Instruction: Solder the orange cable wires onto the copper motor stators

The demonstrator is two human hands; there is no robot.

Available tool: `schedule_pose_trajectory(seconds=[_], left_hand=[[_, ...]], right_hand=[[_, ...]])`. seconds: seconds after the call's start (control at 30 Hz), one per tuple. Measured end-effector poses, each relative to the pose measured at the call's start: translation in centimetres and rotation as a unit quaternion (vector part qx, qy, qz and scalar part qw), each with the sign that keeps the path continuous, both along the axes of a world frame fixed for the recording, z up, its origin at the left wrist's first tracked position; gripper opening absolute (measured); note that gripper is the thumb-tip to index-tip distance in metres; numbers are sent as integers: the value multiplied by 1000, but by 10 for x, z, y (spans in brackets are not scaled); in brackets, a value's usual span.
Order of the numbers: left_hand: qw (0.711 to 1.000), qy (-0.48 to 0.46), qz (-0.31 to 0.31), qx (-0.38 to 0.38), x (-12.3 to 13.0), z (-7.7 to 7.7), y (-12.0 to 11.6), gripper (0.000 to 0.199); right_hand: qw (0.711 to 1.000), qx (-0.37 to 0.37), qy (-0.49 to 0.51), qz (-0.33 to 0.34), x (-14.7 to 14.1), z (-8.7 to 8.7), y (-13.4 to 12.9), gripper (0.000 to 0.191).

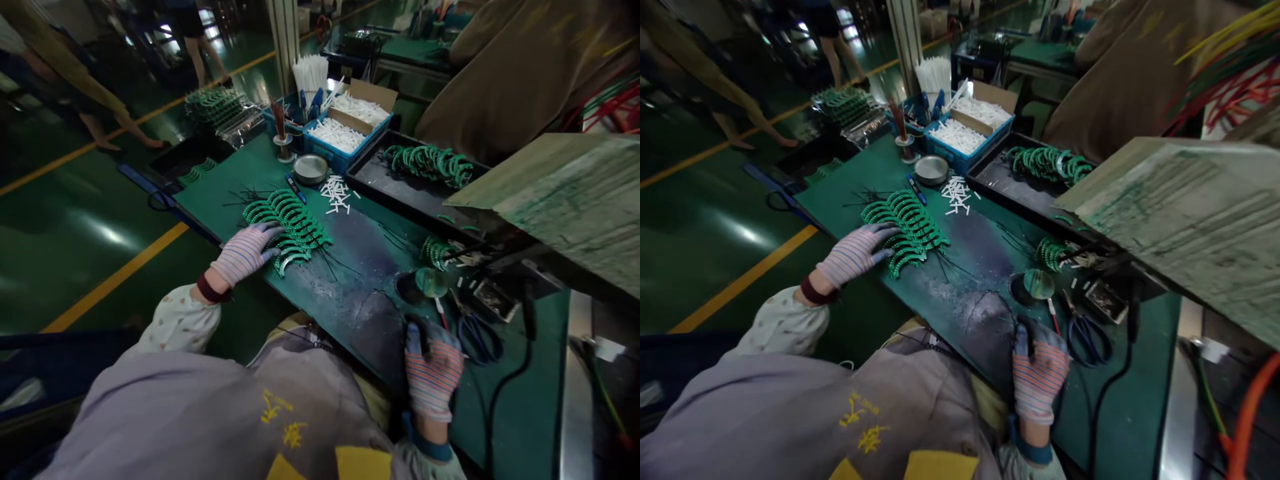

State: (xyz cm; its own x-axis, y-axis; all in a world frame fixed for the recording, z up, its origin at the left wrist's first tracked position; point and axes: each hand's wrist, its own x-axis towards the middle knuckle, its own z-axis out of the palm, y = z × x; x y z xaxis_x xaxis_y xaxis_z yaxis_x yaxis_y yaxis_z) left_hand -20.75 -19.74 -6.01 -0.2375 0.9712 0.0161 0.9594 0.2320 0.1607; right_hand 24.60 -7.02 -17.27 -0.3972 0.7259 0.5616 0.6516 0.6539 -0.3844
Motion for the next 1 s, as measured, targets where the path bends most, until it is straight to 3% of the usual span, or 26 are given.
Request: schedule_pose_trajectory(seconds=[0.07, 0.17, 0.3, 0.5, 0.6, 0.67, 0.73, 0.8, 0.9, 1.0], left_hand=[[999, -16, -17, 44, -7, -6, 3, 49], [997, -29, -12, 76, -10, -15, 27, 42], [999, -9, -24, 38, -18, -20, 58, 30], [993, -21, -93, 65, -20, 0, 50, 29], [988, -41, -93, 116, -1, 14, 41, 26], [980, -54, -119, 150, 21, 20, 40, 25], [969, -79, -171, 157, 44, 22, 41, 24], [959, -121, -215, 141, 54, 21, 42, 24], [966, -151, -158, 138, 31, 13, 34, 29], [989, -107, -44, 97, -20, 1, 12, 38]], right_hand=[[1000, 16, 7, -9, -1, -1, -1, 32], [998, 48, 25, -40, -4, 5, -9, 32], [995, -13, 96, -13, -3, 36, -29, 23], [955, -177, 225, -78, -3, 94, -37, 39], [947, -240, 214, 11, -33, 113, -17, 46], [930, -287, 193, 121, -68, 116, 2, 72], [917, -306, 180, 181, -105, 111, 20, 99], [889, -358, 195, 210, -132, 102, 31, 90], [856, -412, 251, 187, -136, 90, 29, 68], [872, -382, 300, 66, -102, 85, 18, 61]])
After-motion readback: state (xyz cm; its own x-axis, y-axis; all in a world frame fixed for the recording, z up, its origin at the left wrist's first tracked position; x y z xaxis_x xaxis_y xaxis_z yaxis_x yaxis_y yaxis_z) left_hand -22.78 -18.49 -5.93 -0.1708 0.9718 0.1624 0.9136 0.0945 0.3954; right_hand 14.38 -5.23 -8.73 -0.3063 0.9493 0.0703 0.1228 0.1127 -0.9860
